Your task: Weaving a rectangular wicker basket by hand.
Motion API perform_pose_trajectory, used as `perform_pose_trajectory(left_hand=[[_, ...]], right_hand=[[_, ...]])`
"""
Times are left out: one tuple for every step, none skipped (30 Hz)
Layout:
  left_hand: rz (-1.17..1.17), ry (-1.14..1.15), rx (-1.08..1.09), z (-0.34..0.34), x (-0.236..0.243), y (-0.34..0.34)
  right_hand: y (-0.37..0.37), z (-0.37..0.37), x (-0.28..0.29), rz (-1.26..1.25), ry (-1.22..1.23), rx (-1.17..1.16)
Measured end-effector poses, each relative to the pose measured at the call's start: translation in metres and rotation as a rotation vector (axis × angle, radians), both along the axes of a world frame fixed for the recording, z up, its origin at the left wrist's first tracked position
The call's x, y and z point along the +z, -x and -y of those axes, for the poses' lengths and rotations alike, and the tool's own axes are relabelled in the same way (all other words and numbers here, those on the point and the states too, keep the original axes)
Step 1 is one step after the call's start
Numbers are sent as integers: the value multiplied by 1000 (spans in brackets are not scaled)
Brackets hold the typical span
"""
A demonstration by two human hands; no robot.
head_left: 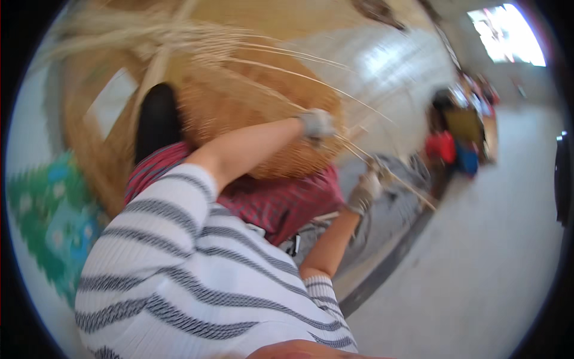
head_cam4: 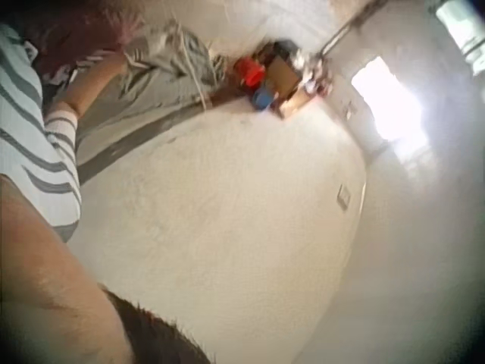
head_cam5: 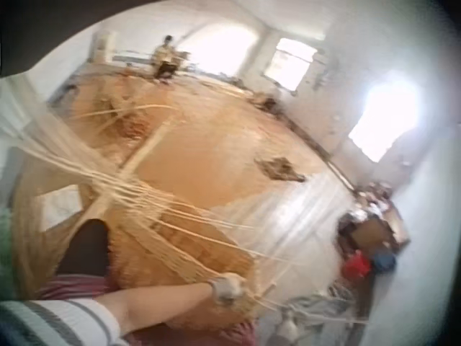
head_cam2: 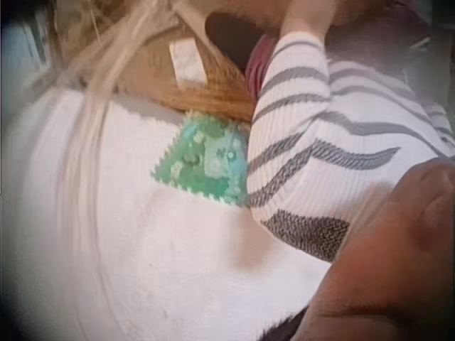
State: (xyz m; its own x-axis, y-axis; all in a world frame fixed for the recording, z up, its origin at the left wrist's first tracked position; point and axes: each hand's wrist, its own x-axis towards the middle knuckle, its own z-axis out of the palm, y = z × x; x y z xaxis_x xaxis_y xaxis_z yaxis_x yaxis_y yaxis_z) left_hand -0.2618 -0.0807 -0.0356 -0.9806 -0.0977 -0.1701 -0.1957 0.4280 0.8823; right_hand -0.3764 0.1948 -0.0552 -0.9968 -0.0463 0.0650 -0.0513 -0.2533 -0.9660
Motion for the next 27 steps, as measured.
perform_pose_trajectory(left_hand=[[-61, 308, -62, -6, -5, 1], [-176, 542, -52, -8, -7, 5], [-130, 198, 205, -14, -9, 3], [95, -141, 277, -16, -8, 3], [122, -150, 285, -18, -4, 2], [177, -165, 311, -20, 1, 0], [202, -192, 353, -17, 8, 0], [217, -175, 348, -16, 16, -2], [218, -185, 345, -17, 23, -5], [210, -204, 352, -19, 29, -7], [203, -185, 316, -22, 34, -10], [-40, 91, 388, -28, 37, -13], [-317, 356, 463, -34, 38, -14], [-617, 642, 561, -40, 38, -15], [-662, 675, 437, -46, 36, -12], [-709, 717, 331, -50, 33, -10], [-771, 773, 210, -54, 28, -8], [-619, 707, 156, -54, 23, -5], [-497, 670, 92, -53, 17, -1], [-342, 617, 16, -51, 11, 1], [-277, 581, -18, -50, 4, 2], [-259, 658, -8, -50, -2, 3], [-293, 722, 14, -52, -9, 5], [-387, 800, 79, -56, -15, 5], [-396, 660, 106, -63, -21, 8], [-472, 545, 190, -69, -26, 12], [-551, 434, 274, -77, -29, 19]], right_hand=[[5, 18, 0, -159, 45, 55], [9, 39, 4, -264, 144, 116], [20, 74, 11, -443, 168, 218], [32, 106, 22, -592, 109, 348], [44, 132, 37, -576, -172, 431], [60, 157, 52, -533, -442, 513], [75, 165, 68, -407, -394, 442], [88, 168, 80, -285, -336, 385], [96, 160, 85, -185, -285, 396], [105, 145, 88, 30, 522, 362], [103, 121, 79, -18, 270, 131], [94, 93, 62, -38, 93, 61], [85, 72, 43, -88, -87, -112], [77, 53, 26, -51, -34, -61], [67, 37, 11, 38, -11, -80], [60, 23, 5, 227, -10, -111], [53, 15, 7, 139, 58, -107], [44, 15, 13, 119, 119, -97], [35, 20, 25, 23, 206, -24], [23, 27, 42, -18, 139, -52], [4, 37, 59, -112, 82, -13], [-16, 50, 75, -251, 50, -39], [-41, 68, 84, -65, 389, 158], [-66, 88, 87, -228, 281, 257], [-85, 105, 87, -433, 22, 314], [-93, 115, 88, -931, -721, 329], [-97, 123, 85, -763, -588, 360]])
